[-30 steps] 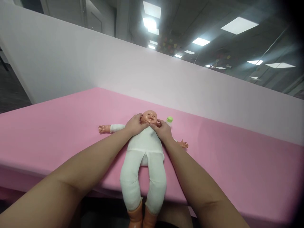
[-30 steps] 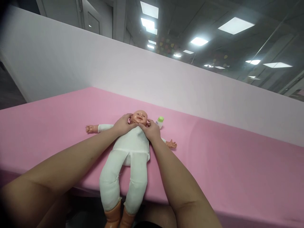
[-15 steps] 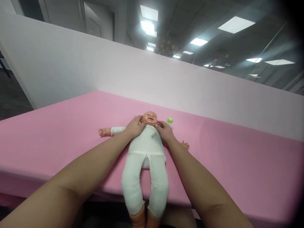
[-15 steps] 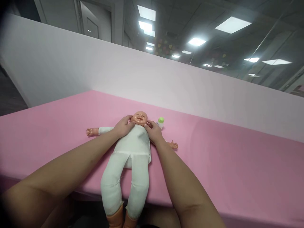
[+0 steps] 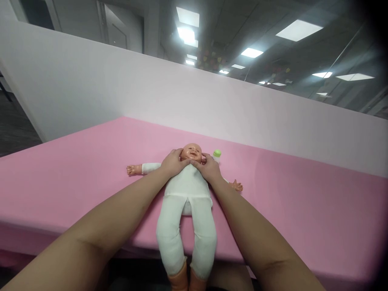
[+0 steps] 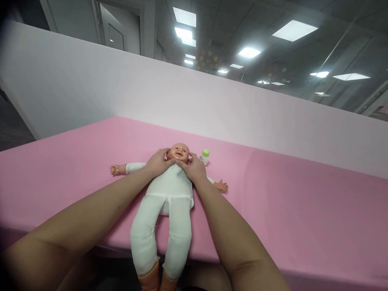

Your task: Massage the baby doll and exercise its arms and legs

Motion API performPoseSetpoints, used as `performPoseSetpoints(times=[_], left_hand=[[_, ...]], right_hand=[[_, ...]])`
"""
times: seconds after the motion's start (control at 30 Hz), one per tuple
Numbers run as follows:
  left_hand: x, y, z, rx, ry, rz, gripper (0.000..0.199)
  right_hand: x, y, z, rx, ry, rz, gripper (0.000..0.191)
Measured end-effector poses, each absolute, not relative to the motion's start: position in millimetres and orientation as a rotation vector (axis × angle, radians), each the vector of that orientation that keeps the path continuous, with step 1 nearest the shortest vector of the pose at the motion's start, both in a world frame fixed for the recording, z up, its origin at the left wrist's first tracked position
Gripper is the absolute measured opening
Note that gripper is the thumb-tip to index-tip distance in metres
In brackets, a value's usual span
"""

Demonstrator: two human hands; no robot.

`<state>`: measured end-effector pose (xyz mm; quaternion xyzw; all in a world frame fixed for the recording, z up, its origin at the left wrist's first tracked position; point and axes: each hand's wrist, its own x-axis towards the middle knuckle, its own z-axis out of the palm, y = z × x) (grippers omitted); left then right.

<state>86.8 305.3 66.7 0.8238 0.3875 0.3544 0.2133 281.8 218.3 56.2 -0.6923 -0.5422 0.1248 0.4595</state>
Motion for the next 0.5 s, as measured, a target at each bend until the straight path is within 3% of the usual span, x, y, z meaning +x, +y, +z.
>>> performPoseSetpoints(times=[0.5], left_hand=[[82,316,66,2.159,0.996,0.995,0.052]], right_hand=[[291,223,49,-1.495,-1.239,0.549,0.062]])
